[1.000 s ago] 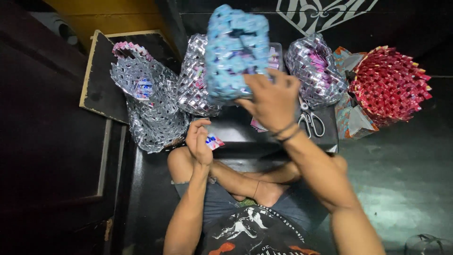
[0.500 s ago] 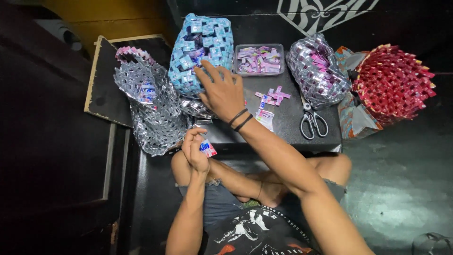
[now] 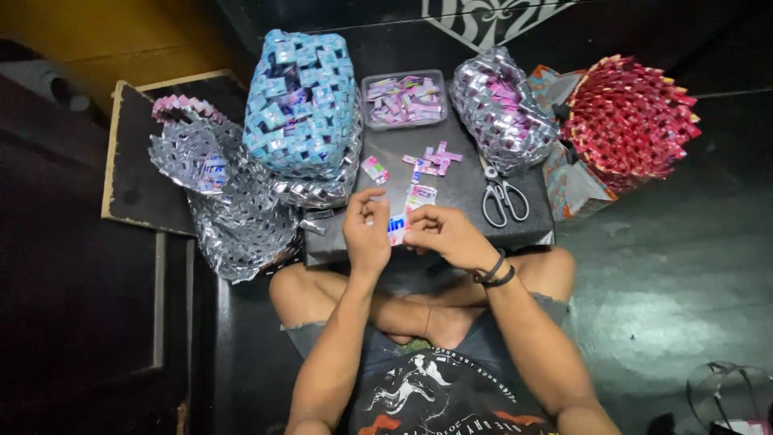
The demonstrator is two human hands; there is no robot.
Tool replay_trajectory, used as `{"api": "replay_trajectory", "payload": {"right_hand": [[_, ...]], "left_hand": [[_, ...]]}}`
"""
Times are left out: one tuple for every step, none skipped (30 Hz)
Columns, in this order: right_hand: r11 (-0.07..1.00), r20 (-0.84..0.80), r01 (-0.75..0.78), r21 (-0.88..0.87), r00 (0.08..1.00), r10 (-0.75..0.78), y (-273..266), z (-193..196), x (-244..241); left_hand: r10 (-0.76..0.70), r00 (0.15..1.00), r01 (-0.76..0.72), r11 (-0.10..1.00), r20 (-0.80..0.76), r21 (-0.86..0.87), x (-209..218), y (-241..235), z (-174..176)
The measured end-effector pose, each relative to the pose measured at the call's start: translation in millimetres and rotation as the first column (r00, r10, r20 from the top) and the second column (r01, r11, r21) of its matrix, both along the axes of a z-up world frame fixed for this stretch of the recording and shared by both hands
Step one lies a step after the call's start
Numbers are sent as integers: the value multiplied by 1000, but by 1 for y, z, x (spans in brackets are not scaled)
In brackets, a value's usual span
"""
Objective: Folding small plastic snack wrappers into strips to be used for weaving recycled baskets.
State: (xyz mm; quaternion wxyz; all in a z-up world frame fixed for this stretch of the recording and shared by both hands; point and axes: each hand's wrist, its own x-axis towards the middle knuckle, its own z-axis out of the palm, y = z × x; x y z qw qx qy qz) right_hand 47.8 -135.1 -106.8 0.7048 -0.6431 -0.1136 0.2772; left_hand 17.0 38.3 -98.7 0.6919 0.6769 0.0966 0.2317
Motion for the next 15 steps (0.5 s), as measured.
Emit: {"api": "replay_trajectory", "payload": {"right_hand": [[1000, 1, 8, 1, 1000, -8, -6, 7, -1], [999, 5, 47, 13, 999, -48, -10, 13, -2], [996, 8, 87, 26, 996, -87, -14, 20, -2], [996, 10, 87, 27, 996, -87, -17, 23, -1], [989, 19, 149, 1, 989, -149, -20, 26, 1], [978, 28, 209, -26, 978, -208, -23, 29, 2], [978, 29, 207, -26, 978, -206, -26, 27, 2], [971, 34, 237, -31, 971, -235, -28, 25, 3], [963, 38, 266, -35, 964, -265, -31, 22, 4], [964, 34, 262, -36, 965, -261, -30, 22, 4], [964, 44, 262, -46, 965, -260, -30, 22, 4], [963, 53, 262, -56, 964, -259, -29, 21, 4], [964, 48, 258, -58, 966, -256, -28, 18, 2], [962, 36, 267, -62, 964, -265, -27, 16, 1], [959, 25, 275, -66, 961, -274, -27, 14, 0]], "left_hand": [[-8, 1000, 8, 1000, 1, 1, 1, -6, 7], [-38, 999, 37, 999, -6, -37, 1, -11, 14], [-68, 998, 67, 995, -13, -75, 1, -16, 22], [-68, 998, 67, 995, -11, -74, 3, -13, 16], [-143, 989, 135, 977, -38, -163, 4, -10, 11], [-217, 974, 195, 947, -60, -254, 5, -7, 5], [-215, 975, 193, 948, -59, -254, 0, -9, 11], [-280, 954, 248, 940, -112, -235, -4, -10, 17], [-341, 925, 303, 928, -165, -219, -9, -11, 24], [-337, 926, 298, 929, -169, -220, -8, -11, 17], [-334, 923, 284, 926, -189, -250, -8, -12, 10], [-332, 920, 269, 922, -209, -280, -8, -12, 3], [-328, 920, 264, 923, -214, -281, -10, -11, 0], [-317, 919, 251, 929, -233, -272, -10, -10, -2], [-305, 918, 239, 935, -252, -262, -10, -10, -5]]}}
